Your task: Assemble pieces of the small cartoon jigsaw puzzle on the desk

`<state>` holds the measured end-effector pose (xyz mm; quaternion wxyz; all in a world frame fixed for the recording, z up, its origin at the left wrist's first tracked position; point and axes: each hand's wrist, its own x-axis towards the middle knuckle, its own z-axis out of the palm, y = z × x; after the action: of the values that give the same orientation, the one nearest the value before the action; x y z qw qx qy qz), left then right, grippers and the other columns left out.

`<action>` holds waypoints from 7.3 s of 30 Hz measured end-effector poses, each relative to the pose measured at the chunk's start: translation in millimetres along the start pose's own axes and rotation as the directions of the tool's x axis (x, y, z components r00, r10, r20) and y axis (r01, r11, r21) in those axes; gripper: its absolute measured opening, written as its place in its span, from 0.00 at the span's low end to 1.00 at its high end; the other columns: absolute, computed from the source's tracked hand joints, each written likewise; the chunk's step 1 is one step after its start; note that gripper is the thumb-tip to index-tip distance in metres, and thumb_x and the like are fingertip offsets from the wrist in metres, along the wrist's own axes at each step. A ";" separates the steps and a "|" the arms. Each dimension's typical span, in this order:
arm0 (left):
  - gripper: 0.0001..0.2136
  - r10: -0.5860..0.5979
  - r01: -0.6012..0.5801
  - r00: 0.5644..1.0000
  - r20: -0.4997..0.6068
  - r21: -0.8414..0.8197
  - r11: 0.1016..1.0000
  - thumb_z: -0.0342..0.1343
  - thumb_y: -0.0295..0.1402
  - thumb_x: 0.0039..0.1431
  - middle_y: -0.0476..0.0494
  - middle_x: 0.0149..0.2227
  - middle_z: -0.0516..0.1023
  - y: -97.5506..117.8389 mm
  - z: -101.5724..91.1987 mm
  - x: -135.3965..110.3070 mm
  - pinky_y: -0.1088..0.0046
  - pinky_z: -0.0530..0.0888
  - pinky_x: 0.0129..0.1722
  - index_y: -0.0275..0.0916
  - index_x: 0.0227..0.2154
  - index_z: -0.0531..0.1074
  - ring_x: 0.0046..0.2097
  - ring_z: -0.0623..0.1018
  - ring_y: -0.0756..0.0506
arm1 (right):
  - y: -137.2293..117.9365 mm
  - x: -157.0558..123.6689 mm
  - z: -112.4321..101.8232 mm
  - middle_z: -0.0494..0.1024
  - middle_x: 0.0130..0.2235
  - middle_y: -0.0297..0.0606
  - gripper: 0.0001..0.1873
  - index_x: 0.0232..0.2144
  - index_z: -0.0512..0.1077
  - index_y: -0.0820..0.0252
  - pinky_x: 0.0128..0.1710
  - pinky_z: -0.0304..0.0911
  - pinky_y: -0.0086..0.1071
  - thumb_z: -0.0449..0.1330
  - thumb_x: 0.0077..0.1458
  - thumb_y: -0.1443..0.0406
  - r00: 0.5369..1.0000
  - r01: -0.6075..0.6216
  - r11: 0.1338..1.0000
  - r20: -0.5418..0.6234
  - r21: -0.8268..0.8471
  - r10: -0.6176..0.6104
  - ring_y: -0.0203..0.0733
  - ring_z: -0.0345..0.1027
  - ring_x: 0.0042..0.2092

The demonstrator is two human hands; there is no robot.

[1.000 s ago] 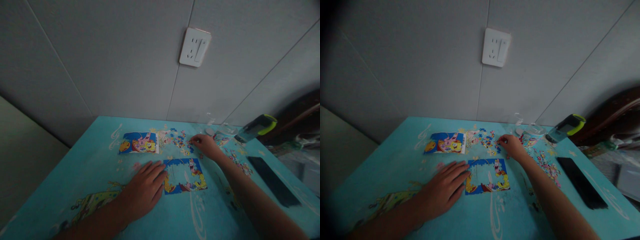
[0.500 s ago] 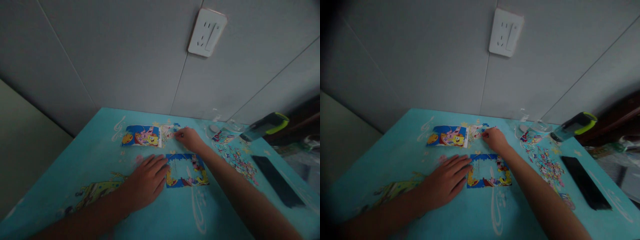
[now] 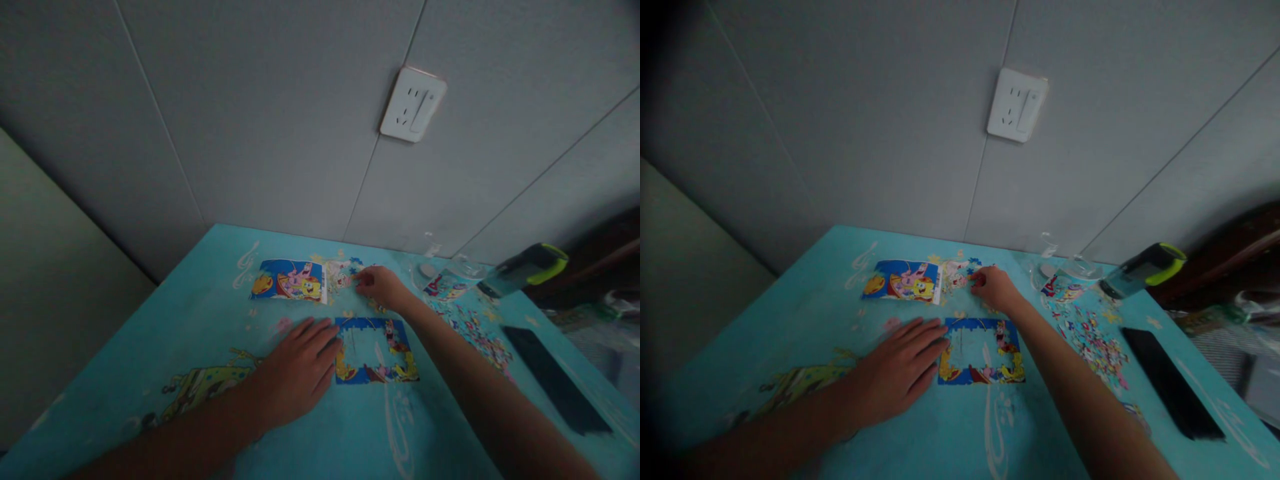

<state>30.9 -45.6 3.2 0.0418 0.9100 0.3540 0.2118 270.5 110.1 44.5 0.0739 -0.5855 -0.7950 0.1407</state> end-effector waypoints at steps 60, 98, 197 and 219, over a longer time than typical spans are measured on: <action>0.21 0.028 -0.033 0.997 0.072 0.059 0.998 0.51 0.33 0.70 0.39 0.67 0.65 -11.8 -2.9 -9.3 0.48 0.66 0.67 0.39 0.63 0.67 0.68 0.65 0.36 | 61.4 -144.1 -3.4 0.82 0.42 0.37 0.11 0.45 0.81 0.52 0.40 0.70 0.34 0.62 0.62 0.61 0.999 0.027 0.883 -0.042 0.469 -0.008 0.41 0.75 0.39; 0.20 0.021 -0.021 0.999 0.050 -0.004 1.000 0.52 0.32 0.69 0.38 0.66 0.68 -9.9 -2.1 -6.4 0.49 0.66 0.68 0.38 0.62 0.69 0.68 0.66 0.37 | 52.6 -141.9 3.2 0.76 0.35 0.34 0.07 0.41 0.80 0.53 0.33 0.61 0.33 0.67 0.60 0.60 0.996 0.003 0.944 -0.089 0.330 0.028 0.38 0.67 0.32; 0.20 0.038 -0.040 0.998 0.056 0.022 0.999 0.50 0.31 0.70 0.36 0.66 0.67 -10.0 -1.9 -6.5 0.45 0.67 0.66 0.37 0.63 0.67 0.68 0.66 0.36 | 56.0 -147.0 -8.5 0.79 0.40 0.37 0.05 0.39 0.79 0.54 0.41 0.65 0.35 0.65 0.62 0.61 0.998 0.042 0.959 -0.049 0.279 -0.029 0.42 0.73 0.40; 0.21 0.027 -0.026 0.999 0.040 -0.019 0.999 0.51 0.31 0.70 0.37 0.66 0.67 -10.6 -1.4 -7.4 0.46 0.66 0.67 0.39 0.63 0.67 0.68 0.66 0.36 | 60.8 -149.9 -10.0 0.81 0.39 0.36 0.10 0.41 0.80 0.53 0.38 0.67 0.35 0.64 0.63 0.56 0.999 0.033 0.955 -0.047 0.294 -0.020 0.42 0.74 0.38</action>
<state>18.8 -42.7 -0.6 0.0547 0.9182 0.3391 0.1972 374.2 -14.5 42.2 0.1795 -0.5602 -0.7710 0.2437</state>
